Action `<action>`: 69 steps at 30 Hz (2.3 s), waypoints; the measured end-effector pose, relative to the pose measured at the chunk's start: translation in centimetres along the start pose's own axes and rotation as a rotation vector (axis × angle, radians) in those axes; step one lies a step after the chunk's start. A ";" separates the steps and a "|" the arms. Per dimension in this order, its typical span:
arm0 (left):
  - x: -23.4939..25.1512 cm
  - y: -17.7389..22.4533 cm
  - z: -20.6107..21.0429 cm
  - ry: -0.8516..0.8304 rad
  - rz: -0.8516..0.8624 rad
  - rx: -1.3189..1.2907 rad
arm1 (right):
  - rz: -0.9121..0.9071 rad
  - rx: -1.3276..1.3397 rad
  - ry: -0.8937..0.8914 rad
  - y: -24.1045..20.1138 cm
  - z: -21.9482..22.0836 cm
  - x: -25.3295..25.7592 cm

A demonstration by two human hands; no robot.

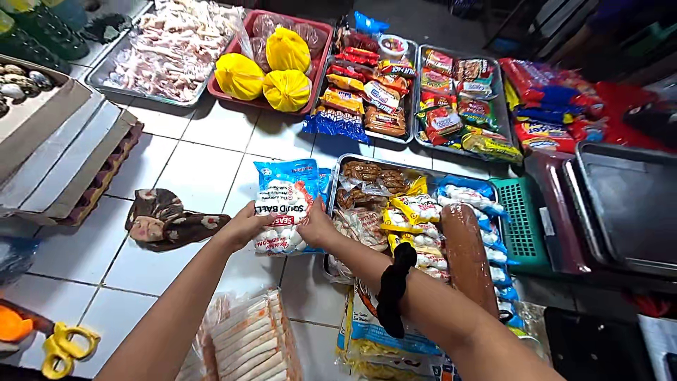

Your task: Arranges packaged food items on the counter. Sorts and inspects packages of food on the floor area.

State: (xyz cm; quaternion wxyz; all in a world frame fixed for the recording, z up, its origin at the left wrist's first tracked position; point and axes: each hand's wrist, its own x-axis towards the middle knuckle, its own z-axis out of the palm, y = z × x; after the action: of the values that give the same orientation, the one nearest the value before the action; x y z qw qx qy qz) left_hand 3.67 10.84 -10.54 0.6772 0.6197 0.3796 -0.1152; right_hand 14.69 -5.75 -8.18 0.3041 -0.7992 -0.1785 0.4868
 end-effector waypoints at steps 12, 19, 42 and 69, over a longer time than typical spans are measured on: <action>-0.3 -2.4 2.6 0.046 0.287 0.752 | -0.383 0.039 -0.052 1.0 -6.8 -6.8; 3.4 -2.7 4.2 0.211 0.423 1.016 | -0.349 -0.014 0.584 9.9 -14.1 -16.3; 11.0 10.3 27.7 -0.155 0.539 1.479 | -0.139 0.109 0.505 14.9 -26.0 -18.0; 8.5 13.6 23.2 -0.457 0.561 1.238 | -0.034 -0.490 0.420 17.9 -30.2 -5.7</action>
State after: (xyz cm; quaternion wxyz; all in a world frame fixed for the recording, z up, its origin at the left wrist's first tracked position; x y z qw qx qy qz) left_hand 26.64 -5.21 -7.27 0.2678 0.9248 -0.0806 -0.2579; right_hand 38.67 -31.98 -5.86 0.1408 -0.9284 -0.2374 0.2487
